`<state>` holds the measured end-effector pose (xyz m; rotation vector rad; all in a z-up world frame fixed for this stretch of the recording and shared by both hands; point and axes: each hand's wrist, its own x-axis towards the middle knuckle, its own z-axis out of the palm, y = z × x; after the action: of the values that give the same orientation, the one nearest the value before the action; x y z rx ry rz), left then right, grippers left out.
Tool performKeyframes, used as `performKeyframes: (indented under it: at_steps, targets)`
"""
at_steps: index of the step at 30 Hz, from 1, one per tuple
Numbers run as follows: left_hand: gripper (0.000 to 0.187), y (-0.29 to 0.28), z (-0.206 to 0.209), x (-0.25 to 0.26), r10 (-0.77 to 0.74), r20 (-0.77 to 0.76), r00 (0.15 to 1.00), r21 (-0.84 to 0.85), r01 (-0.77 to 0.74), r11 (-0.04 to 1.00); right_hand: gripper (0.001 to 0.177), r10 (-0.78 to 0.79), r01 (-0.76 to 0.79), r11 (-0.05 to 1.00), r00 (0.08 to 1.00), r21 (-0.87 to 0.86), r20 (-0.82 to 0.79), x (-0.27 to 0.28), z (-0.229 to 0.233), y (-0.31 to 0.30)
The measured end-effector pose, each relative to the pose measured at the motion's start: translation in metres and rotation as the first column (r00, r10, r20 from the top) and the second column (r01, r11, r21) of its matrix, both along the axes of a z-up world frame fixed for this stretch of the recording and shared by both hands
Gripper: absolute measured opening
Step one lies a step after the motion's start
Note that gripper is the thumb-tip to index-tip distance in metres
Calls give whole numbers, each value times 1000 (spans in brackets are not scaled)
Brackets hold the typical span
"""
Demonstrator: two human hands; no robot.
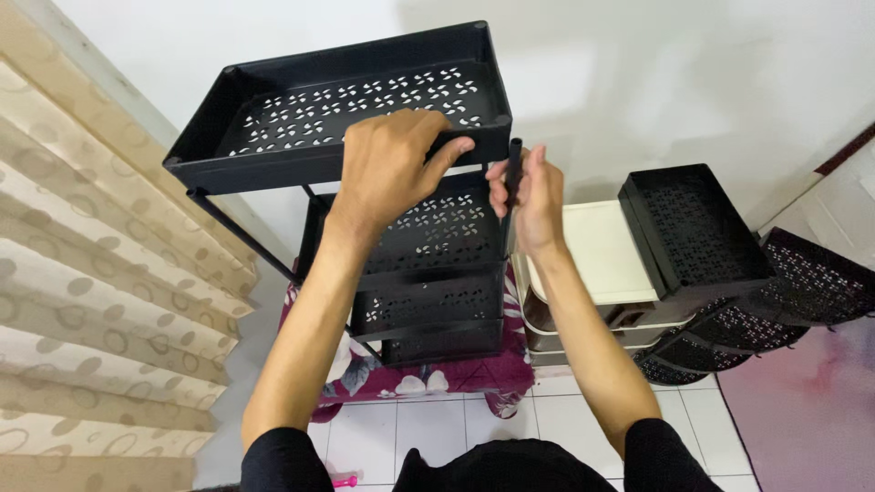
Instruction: The person disassembles a black plastic shelving unit by removing trays and legs, then reassembles it by inserting legs into the trays and stacking them together. The person handles trays and legs by hand throughout the process.
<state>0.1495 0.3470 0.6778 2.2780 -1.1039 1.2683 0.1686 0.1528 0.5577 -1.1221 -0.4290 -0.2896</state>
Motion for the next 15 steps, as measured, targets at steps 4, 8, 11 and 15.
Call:
performKeyframes:
  at_steps: [4,8,11,15]
  targets:
    - [28,0,-1,-5,16,-53,998,12,-15,1000,61,14,-14,1000,1000,1,-3,10,-4,-10]
    - [36,18,-16,-19,47,42,998,-78,-44,996,57,-57,55,997,998,59,30,39,-14,-23]
    - [41,57,-54,-43,199,79,977,-372,-156,915,56,-122,121,993,988,11,97,59,-19,-41]
    - [52,117,-116,-48,307,-161,938,-861,-285,421,55,-46,56,997,982,-54,184,48,-34,-51]
